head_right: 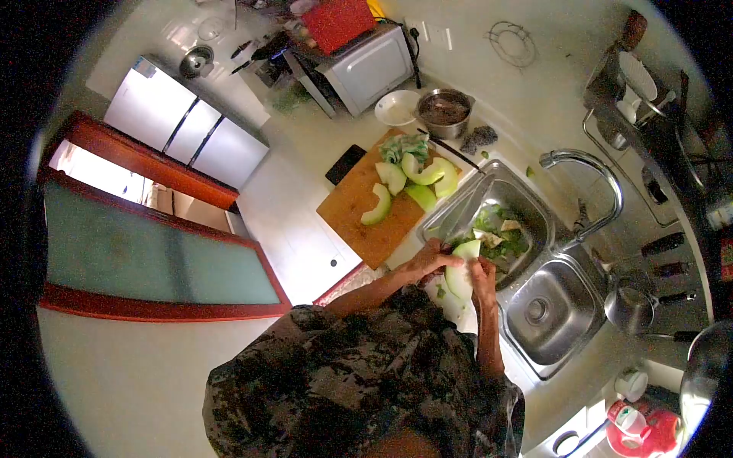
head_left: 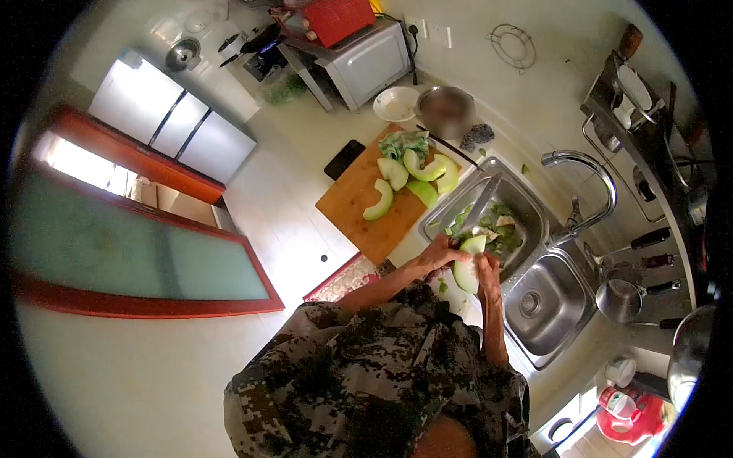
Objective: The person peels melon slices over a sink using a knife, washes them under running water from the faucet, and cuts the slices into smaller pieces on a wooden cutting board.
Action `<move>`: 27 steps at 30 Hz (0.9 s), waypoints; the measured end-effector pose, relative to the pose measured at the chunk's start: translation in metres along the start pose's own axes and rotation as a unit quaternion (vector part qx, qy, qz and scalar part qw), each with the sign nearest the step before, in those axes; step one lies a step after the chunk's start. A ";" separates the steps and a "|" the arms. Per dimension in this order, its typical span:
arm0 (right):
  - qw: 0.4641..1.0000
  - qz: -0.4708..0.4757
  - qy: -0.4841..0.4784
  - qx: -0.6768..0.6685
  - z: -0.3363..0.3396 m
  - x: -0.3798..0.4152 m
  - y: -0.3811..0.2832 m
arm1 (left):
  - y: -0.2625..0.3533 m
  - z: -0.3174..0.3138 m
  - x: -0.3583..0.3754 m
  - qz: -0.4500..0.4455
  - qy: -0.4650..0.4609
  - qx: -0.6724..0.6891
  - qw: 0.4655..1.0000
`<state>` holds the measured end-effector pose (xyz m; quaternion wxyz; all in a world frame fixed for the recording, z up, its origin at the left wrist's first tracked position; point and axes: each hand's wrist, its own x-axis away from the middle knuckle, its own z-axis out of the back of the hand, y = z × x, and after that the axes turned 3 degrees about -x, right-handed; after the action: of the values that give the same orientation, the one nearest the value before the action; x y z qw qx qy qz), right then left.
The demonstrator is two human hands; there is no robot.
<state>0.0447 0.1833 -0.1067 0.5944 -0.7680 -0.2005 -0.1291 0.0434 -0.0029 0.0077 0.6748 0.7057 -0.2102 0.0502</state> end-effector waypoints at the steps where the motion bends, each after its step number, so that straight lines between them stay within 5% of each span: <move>1: 0.997 0.043 0.060 0.006 -0.028 0.026 -0.038 | 0.012 -0.001 0.003 -0.009 0.001 -0.030 1.000; 4: 0.997 0.059 -0.041 -0.034 0.002 -0.013 0.006 | -0.036 0.004 -0.028 0.031 0.046 -0.080 0.995; 6: 0.996 0.031 -0.064 0.059 0.012 -0.027 0.021 | -0.054 -0.005 -0.030 -0.085 0.071 -0.001 0.994; 7: 0.985 0.002 -0.050 0.164 0.008 -0.025 0.006 | -0.057 0.002 -0.032 -0.044 0.031 -0.001 0.999; 13: 0.996 0.092 -0.023 0.001 -0.029 0.011 -0.019 | -0.049 0.015 -0.026 0.117 0.028 0.003 0.993; 14: 0.996 0.088 -0.033 0.003 -0.029 0.014 -0.029 | -0.077 0.029 -0.039 0.103 0.010 0.060 0.993; 16: 0.993 0.090 -0.070 0.003 -0.026 0.010 -0.044 | -0.033 0.004 -0.031 -0.006 0.068 0.128 0.989; 23: 0.987 0.099 -0.113 0.057 -0.023 0.013 -0.051 | -0.049 0.027 -0.038 0.058 0.001 0.044 0.997; 27: 0.982 0.152 -0.113 0.001 -0.024 0.011 -0.041 | -0.040 0.022 -0.034 0.011 -0.017 -0.017 1.000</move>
<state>0.0369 0.1701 -0.0605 0.5816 -0.7983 -0.1480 0.0507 0.0222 -0.0161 -0.0430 0.6824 0.6926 -0.2300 0.0420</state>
